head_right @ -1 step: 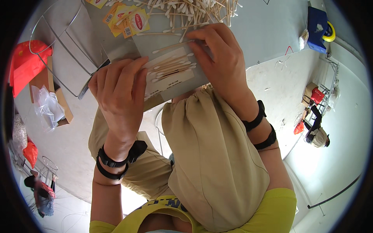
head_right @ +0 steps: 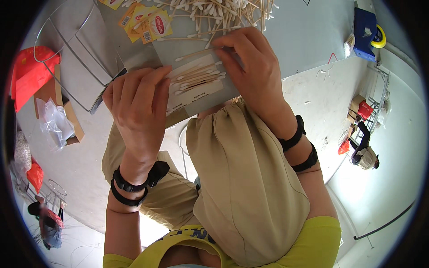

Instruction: Sorting and packing cotton swabs into plastic packaging sleeves.

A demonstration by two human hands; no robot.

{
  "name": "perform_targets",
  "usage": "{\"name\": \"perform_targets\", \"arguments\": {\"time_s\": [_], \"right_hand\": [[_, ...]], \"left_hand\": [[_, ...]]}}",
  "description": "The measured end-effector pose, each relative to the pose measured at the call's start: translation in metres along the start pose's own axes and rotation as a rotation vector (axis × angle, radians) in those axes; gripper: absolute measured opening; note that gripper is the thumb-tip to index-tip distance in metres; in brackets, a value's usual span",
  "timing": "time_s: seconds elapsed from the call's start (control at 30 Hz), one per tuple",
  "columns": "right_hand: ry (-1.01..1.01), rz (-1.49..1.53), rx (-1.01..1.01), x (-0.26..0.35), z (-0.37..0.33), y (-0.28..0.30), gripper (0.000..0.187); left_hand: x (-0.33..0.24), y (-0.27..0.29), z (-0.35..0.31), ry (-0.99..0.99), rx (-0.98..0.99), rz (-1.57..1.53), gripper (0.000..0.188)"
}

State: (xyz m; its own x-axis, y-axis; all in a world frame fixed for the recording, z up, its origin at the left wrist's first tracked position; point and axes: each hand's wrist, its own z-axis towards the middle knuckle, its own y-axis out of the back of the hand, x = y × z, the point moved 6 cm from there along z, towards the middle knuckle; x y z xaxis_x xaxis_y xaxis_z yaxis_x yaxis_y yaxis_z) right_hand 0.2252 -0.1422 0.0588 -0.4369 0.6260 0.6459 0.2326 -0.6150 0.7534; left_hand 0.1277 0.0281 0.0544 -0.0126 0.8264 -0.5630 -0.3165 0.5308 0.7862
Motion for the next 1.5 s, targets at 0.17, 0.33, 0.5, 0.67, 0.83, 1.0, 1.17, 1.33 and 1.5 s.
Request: {"name": "perform_targets", "arguments": {"time_s": [0.17,0.33,0.5,0.67,0.83,1.0,1.17,1.33,1.5], "right_hand": [[0.083,-0.046,0.020,0.002,-0.002,-0.003,0.019],[0.142,-0.077,0.045,0.010,-0.004,-0.003,0.020],[0.165,-0.077,0.087,0.013,-0.006,-0.003,0.020],[0.171,-0.080,0.109,0.013,-0.010,-0.003,0.020],[0.157,-0.074,0.101,0.011,-0.014,-0.002,0.020],[0.102,-0.015,0.009,0.005,-0.013,0.004,0.022],[0.046,-0.121,-0.165,0.004,-0.002,0.023,0.030],[0.177,-0.222,-0.146,0.003,0.014,0.017,0.029],[0.279,-0.314,-0.114,0.000,0.014,0.012,0.026]], "left_hand": [[0.000,-0.004,0.001,-0.048,-0.020,-0.023,0.025],[-0.001,-0.004,0.003,-0.011,-0.050,-0.018,0.022],[0.000,-0.004,0.002,0.002,-0.022,-0.015,0.017],[-0.003,-0.005,0.000,-0.033,-0.009,-0.034,0.016],[-0.009,-0.005,-0.004,-0.052,0.015,-0.047,0.018],[-0.008,-0.006,-0.003,-0.051,0.030,-0.066,0.020],[-0.002,-0.006,0.009,-0.002,-0.125,-0.004,0.029],[0.001,-0.018,0.035,-0.019,-0.163,0.024,0.031],[0.000,-0.019,0.042,0.001,-0.091,0.065,0.022]]}}
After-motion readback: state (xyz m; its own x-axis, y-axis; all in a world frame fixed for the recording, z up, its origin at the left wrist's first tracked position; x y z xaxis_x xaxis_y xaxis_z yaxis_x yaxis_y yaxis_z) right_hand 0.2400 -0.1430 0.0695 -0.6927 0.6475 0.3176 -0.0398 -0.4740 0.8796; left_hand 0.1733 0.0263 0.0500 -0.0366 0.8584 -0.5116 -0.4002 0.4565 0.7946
